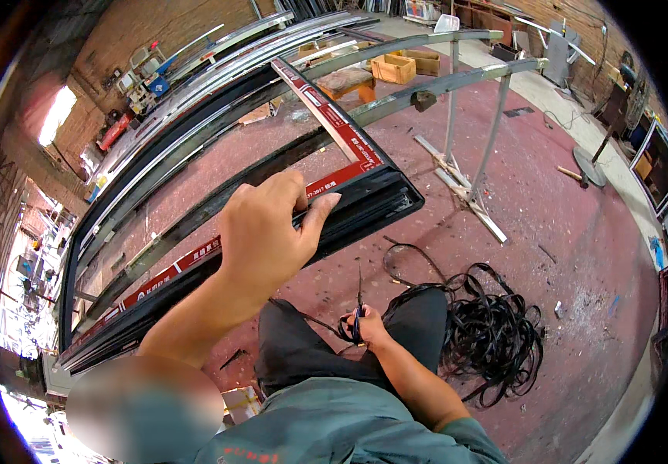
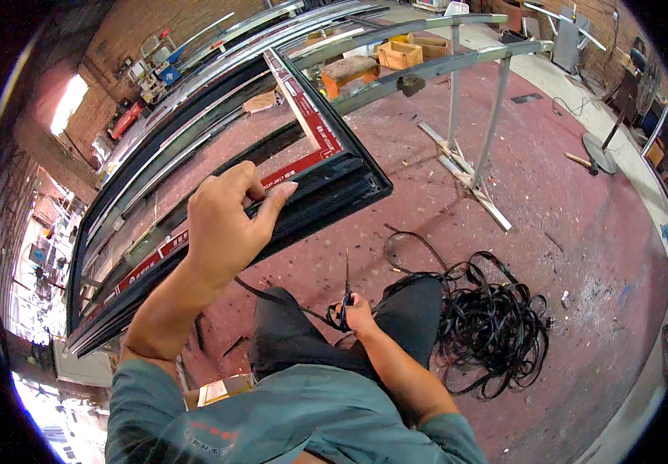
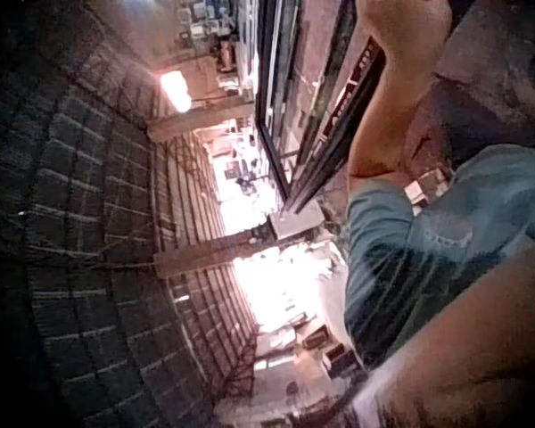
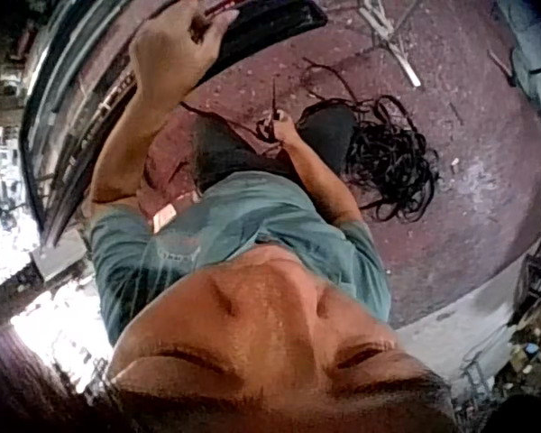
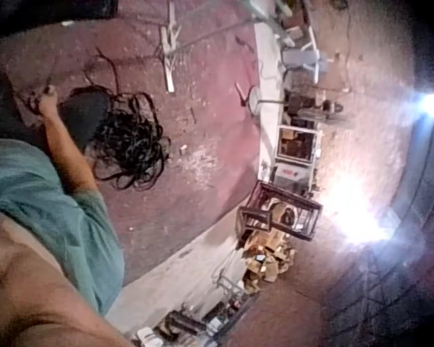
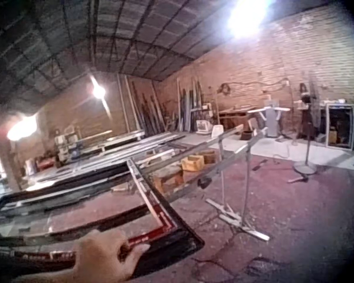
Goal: The person installs a black rubber seal onto a window frame by cutting it to length with scissors and pressing it into the frame's groove. The person repeatedly measures, cuts, and fits the seal along the frame's edges.
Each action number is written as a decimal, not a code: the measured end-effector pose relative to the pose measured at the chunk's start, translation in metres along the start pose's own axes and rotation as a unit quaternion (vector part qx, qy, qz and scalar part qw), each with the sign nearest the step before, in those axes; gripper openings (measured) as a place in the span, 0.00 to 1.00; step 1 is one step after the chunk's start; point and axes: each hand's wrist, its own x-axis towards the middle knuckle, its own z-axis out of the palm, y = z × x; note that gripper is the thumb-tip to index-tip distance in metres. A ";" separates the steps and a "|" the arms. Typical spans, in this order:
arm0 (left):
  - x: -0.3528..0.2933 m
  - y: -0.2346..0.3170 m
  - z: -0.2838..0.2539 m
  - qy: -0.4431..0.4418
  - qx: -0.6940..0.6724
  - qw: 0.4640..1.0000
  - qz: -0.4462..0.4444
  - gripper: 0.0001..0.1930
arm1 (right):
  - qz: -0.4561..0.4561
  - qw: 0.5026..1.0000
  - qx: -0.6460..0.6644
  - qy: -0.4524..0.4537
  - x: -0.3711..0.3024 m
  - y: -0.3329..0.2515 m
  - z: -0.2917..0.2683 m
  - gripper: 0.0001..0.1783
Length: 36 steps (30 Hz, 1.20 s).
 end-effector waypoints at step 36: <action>0.011 -0.004 0.017 -0.024 -0.022 0.999 0.034 0.20 | 0.010 0.999 -0.046 0.009 0.003 0.002 -0.003 0.12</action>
